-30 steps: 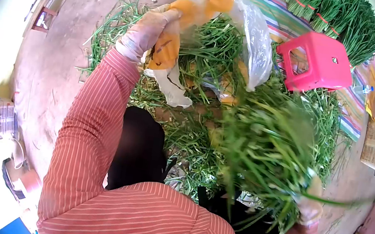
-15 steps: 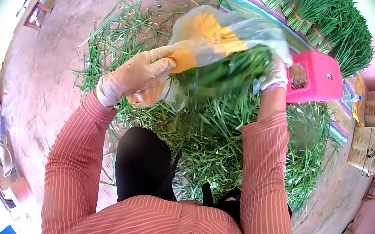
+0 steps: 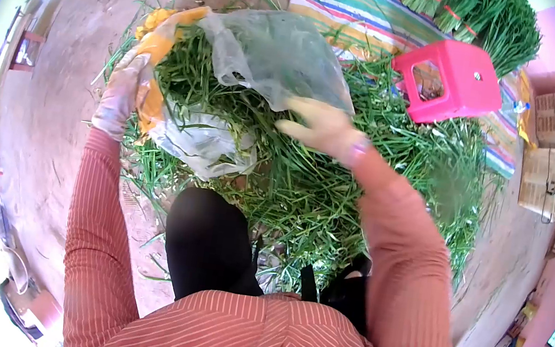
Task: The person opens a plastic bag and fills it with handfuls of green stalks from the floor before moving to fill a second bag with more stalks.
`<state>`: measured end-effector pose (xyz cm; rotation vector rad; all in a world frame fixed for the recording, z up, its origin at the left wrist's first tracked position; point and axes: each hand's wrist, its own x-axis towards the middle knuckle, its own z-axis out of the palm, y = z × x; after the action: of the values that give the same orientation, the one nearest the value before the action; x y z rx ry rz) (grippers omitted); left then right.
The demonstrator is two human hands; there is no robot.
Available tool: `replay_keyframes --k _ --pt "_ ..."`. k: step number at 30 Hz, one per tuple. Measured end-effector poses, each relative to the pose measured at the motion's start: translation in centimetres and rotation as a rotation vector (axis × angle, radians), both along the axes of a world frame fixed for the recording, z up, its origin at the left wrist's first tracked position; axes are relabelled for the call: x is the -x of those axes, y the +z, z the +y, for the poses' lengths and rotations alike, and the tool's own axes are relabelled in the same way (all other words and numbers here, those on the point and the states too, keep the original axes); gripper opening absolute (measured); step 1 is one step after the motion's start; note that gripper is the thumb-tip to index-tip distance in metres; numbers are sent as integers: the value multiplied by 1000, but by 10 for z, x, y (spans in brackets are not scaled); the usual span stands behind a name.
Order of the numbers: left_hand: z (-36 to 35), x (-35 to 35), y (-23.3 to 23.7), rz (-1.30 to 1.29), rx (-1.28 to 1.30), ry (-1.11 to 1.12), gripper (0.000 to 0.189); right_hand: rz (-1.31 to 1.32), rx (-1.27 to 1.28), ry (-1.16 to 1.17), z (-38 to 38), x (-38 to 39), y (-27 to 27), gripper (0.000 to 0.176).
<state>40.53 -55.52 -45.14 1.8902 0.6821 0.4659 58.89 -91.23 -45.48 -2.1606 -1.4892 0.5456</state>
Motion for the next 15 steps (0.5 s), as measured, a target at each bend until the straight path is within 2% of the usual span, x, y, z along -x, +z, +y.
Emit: replay_keyframes --k 1,3,5,7,8,9,10,12,13,15 --pt "0 2 -8 -23 -161 -88 31 -40 31 -52 -47 -15 -15 50" --pt "-22 0 12 32 346 138 34 14 418 -277 -130 -33 0 55" --pt "-40 -7 18 34 327 178 37 -53 588 -465 -206 -35 -4 65" --pt "-44 -8 8 -49 334 232 39 -90 526 -497 -225 -27 -23 70" --pt "-50 -11 10 -2 316 240 39 -136 458 -531 -230 -23 -29 75" --pt "-54 -13 9 3 310 234 39 -200 373 -464 -214 -20 -35 80" --pt "-56 -14 9 -8 283 229 39 -291 235 -410 -193 -21 -41 82" --pt "-63 -11 10 -7 248 217 40 -310 156 -448 -144 -28 -60 89" --pt "-70 -4 13 53 -34 207 49 -332 112 -513 -122 -36 -79 94" --pt "-92 18 15 110 -320 206 59 -306 288 -683 -79 -48 -96 102"
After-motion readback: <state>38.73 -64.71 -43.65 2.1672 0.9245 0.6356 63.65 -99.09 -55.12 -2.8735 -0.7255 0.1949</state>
